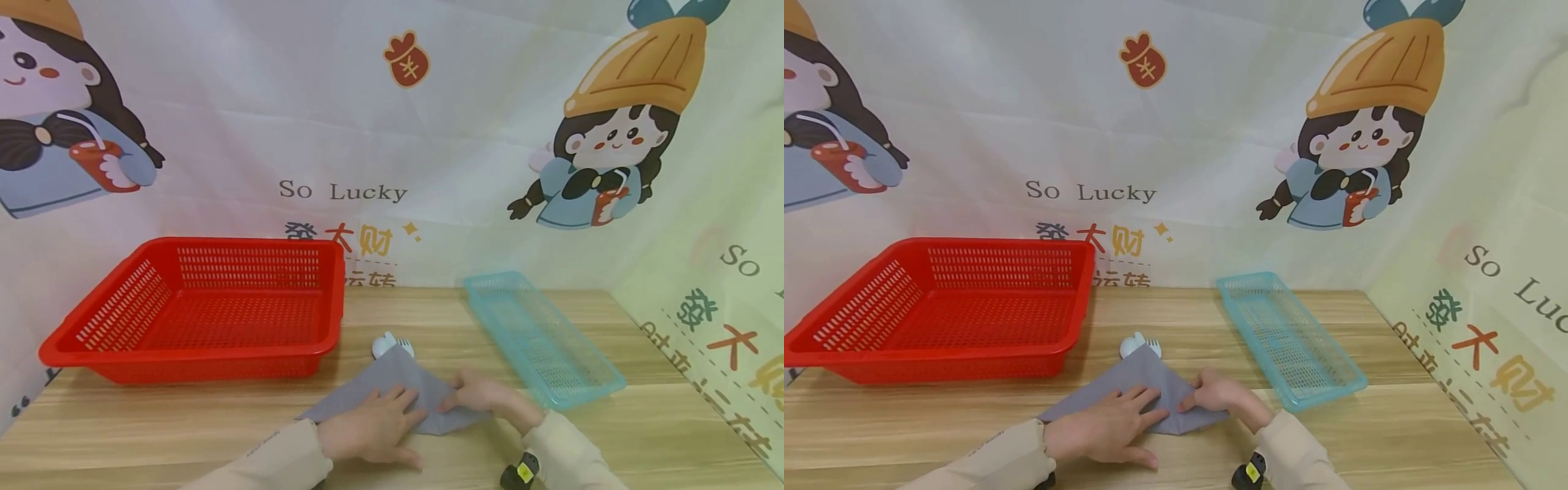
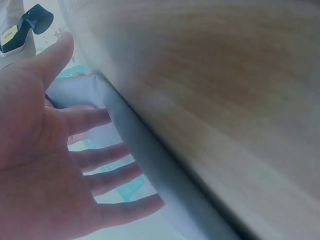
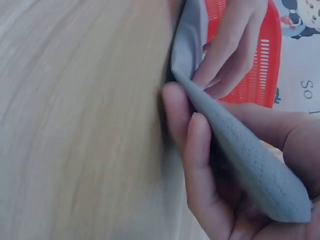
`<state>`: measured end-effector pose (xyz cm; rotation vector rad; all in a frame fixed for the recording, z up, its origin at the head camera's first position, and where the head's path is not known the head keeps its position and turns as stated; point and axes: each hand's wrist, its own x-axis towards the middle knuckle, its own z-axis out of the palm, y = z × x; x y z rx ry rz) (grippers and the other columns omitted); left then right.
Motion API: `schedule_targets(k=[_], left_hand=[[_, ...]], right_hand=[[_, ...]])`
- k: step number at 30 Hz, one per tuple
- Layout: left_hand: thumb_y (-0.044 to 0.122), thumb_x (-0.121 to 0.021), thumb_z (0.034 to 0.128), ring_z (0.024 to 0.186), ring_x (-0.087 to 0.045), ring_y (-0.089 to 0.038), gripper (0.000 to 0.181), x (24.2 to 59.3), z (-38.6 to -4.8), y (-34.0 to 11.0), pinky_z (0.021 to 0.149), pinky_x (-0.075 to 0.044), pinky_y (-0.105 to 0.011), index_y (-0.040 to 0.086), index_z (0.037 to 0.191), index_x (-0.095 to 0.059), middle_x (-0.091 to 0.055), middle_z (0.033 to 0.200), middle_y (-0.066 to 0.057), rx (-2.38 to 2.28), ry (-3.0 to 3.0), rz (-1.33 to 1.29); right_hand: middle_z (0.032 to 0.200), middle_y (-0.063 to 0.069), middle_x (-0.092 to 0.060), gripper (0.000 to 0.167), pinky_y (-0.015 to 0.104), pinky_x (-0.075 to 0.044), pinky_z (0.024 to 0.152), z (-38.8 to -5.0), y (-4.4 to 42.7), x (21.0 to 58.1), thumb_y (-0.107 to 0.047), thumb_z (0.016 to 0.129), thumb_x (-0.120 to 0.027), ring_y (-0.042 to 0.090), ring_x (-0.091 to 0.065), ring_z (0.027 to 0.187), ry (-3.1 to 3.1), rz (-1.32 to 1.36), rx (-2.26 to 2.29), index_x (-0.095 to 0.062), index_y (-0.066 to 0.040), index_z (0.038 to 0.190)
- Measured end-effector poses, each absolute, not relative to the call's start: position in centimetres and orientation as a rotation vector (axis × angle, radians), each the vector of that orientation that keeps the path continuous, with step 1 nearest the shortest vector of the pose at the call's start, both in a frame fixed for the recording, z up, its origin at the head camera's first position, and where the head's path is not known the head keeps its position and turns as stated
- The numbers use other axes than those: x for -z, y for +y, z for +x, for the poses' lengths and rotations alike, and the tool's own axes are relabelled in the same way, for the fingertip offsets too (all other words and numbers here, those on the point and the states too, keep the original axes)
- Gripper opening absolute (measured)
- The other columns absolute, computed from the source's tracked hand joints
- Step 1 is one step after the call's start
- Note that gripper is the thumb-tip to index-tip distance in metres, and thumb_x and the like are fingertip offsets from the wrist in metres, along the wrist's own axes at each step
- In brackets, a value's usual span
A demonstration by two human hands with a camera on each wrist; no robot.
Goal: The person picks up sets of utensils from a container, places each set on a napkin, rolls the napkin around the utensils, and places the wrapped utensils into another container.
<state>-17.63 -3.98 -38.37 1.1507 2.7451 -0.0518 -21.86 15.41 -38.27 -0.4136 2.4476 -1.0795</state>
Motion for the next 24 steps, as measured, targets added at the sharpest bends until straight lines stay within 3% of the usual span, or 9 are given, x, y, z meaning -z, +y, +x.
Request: schedule_targets(k=[4, 11, 14, 18, 22, 24], left_hand=[[0.063, -0.047, 0.078, 0.125, -0.033, -0.024, 0.07, 38.3, -17.6, -4.1, 0.092, -0.038, -0.048, 0.02, 0.133, -0.041, -0.035, 0.137, -0.007, 0.034, 2.747, 1.154], [0.063, -0.048, 0.077, 0.121, -0.036, -0.023, 0.069, 38.3, -17.3, -4.2, 0.089, -0.04, -0.047, 0.019, 0.129, -0.045, -0.039, 0.133, -0.006, 0.038, 2.773, 1.184], [0.064, -0.048, 0.0767, 0.121, -0.036, -0.023, 0.068, 38.2, -17.2, -4.2, 0.089, -0.04, -0.046, 0.02, 0.129, -0.045, -0.039, 0.133, -0.006, 0.048, 2.773, 1.187], [0.064, -0.048, 0.0766, 0.124, -0.034, -0.024, 0.069, 38.2, -17.2, -4.3, 0.091, -0.039, -0.047, 0.023, 0.132, -0.043, -0.036, 0.137, -0.006, 0.036, 2.75, 1.164], [0.065, -0.047, 0.0767, 0.127, -0.031, -0.025, 0.071, 38.3, -17.4, -4.4, 0.092, -0.037, -0.048, 0.023, 0.134, -0.04, -0.033, 0.14, -0.006, 0.027, 2.716, 1.146], [0.065, -0.046, 0.0768, 0.128, -0.03, -0.025, 0.072, 38.4, -17.4, -4.4, 0.093, -0.037, -0.049, 0.023, 0.135, -0.039, -0.031, 0.141, -0.007, 0.019, 2.695, 1.137]], right_hand=[[0.054, 0.002, -0.059, 0.014, 0.017, -0.04, 0.044, -21.7, 15.4, 37.9, -0.008, 0.077, -0.062, 0.007, -0.054, 0.045, 2.315, -0.421, 1.151, -0.061, 0.004, 0.071], [0.061, 0.014, -0.063, 0.013, 0.021, -0.046, 0.046, -21.6, 15.2, 37.5, -0.007, 0.079, -0.061, 0.016, -0.061, 0.049, 2.324, -0.422, 1.118, -0.061, 0.005, 0.075], [0.078, 0.017, -0.064, 0.018, 0.031, -0.05, 0.064, -21.6, 15.1, 37.2, -0.007, 0.077, -0.064, 0.024, -0.063, 0.069, 2.441, -0.393, 1.059, -0.06, 0.007, 0.087], [0.103, 0.017, -0.056, 0.039, 0.042, -0.044, 0.081, -21.4, 14.6, 36.7, -0.006, 0.071, -0.069, 0.028, -0.053, 0.093, 2.591, -0.365, 1.023, -0.053, 0.004, 0.105], [0.107, 0.023, -0.053, 0.046, 0.037, -0.047, 0.073, -21.2, 14.1, 36.2, -0.001, 0.073, -0.066, 0.026, -0.056, 0.086, 2.556, -0.459, 1.06, -0.047, 0.002, 0.116], [0.11, 0.024, -0.051, 0.04, 0.035, -0.049, 0.069, -21.2, 14.0, 35.9, 0.001, 0.076, -0.061, 0.026, -0.057, 0.083, 2.5, -0.554, 1.065, -0.049, 0.002, 0.114]])
